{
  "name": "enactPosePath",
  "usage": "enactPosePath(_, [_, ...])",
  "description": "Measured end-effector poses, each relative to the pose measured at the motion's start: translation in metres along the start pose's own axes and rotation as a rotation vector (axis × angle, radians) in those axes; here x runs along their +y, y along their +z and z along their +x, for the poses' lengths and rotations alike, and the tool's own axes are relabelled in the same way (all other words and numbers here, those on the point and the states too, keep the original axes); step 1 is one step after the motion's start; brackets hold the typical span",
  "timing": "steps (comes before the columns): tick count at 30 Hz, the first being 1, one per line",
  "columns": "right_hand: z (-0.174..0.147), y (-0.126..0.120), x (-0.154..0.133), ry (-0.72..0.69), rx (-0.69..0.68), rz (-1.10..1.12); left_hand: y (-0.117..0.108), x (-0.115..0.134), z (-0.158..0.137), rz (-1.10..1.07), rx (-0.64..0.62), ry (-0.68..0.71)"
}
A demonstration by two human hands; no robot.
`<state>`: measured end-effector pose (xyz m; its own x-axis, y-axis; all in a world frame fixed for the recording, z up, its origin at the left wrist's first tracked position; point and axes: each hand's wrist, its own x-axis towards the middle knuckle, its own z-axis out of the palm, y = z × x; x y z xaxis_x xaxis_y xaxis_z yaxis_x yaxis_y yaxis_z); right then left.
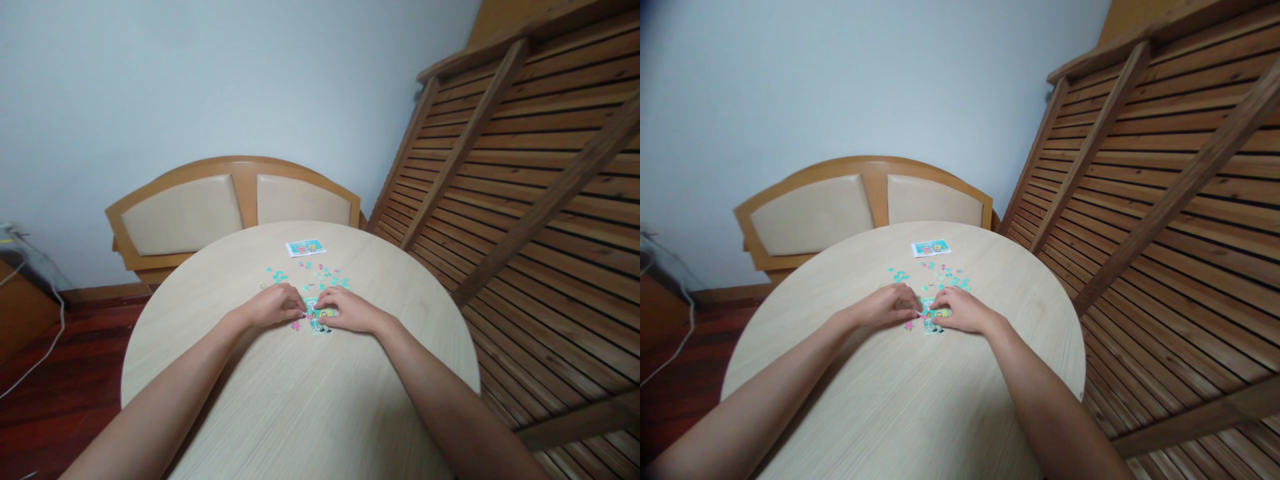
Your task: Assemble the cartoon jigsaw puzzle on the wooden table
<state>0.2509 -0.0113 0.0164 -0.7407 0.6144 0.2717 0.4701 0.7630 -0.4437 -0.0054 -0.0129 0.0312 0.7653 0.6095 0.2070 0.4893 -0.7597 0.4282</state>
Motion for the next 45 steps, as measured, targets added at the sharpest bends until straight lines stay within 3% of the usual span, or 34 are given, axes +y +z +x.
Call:
enactPosePath(4, [-0.001,0.000,0.000,0.014,0.000,-0.004,-0.010,0.000,-0.007,-0.030,-0.071,-0.197])
enactPosePath(10, [0.000,-0.002,0.000,0.024,-0.010,-0.011,-0.013,0.011,-0.007,-0.013,-0.200,-0.275])
enactPosePath(27, [0.000,-0.002,-0.001,0.022,-0.006,-0.023,-0.004,0.006,-0.004,-0.137,-0.233,-0.201])
enactPosePath(37, [0.000,0.000,0.002,0.004,0.009,-0.020,-0.002,0.018,0.003,0.027,-0.105,-0.133])
enactPosePath(45, [0.000,-0.001,0.000,0.020,0.000,-0.018,-0.006,0.015,0.000,0.040,-0.134,-0.151])
